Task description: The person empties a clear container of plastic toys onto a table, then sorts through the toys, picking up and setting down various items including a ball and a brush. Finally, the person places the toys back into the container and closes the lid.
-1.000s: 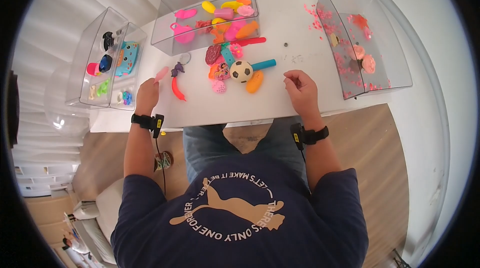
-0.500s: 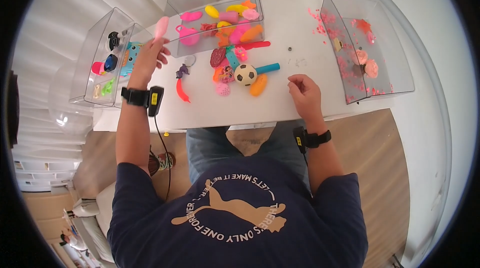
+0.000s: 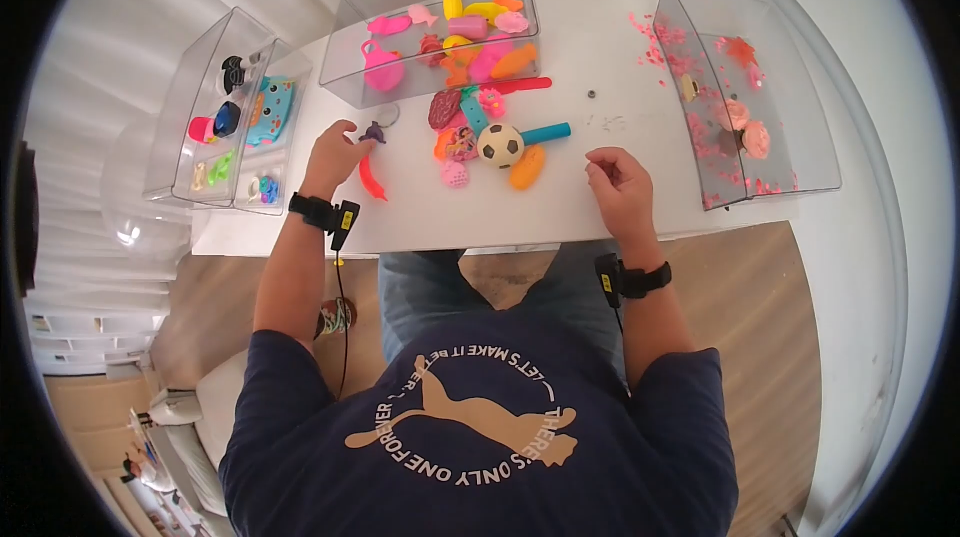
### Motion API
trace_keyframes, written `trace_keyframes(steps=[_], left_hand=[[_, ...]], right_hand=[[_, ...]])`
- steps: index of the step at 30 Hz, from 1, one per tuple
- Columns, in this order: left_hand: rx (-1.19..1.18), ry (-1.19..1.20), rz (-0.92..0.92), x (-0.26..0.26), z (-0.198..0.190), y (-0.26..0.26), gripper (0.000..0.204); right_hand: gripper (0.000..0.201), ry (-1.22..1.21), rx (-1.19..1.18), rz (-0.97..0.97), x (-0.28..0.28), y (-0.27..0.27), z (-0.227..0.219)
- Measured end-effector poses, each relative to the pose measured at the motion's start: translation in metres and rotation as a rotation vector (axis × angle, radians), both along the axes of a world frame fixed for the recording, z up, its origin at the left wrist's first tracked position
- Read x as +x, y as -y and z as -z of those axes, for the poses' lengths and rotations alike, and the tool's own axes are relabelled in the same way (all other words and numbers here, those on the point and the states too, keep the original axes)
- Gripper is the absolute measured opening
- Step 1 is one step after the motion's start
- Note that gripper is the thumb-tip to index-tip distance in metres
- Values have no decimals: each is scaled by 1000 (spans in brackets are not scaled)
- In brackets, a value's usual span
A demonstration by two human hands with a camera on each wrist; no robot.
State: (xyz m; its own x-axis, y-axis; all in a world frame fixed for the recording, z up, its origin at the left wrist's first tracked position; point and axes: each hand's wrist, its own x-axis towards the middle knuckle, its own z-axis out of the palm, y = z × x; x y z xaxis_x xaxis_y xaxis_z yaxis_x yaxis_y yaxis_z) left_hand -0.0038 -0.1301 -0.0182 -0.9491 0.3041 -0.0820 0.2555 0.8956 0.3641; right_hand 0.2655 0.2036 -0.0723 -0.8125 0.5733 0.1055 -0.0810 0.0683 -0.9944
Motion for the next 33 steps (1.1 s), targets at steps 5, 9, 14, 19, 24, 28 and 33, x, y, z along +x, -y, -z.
trace_keyframes(steps=[5,9,14,19,24,28,33], left_hand=[[12,-62,61,-7,17,-9,40],[75,-111,62,-4,16,-12,29],[178,-128,46,3,5,-4,27],[390,59,87,1,-26,-5,28],[454,-112,263,0,-74,-51,27],[443,-250,252,-10,-94,-107,30],[447,-524,248,0,-85,-117,32]], right_hand=[[12,10,-8,-3,1,1,-1],[12,15,7,-5,0,0,0],[11,20,25,-1,0,0,0],[11,9,13,-2,0,-2,5],[11,25,14,4,0,-1,3],[11,12,-20,1,0,-2,5],[12,-19,-18,-12,1,-2,4]])
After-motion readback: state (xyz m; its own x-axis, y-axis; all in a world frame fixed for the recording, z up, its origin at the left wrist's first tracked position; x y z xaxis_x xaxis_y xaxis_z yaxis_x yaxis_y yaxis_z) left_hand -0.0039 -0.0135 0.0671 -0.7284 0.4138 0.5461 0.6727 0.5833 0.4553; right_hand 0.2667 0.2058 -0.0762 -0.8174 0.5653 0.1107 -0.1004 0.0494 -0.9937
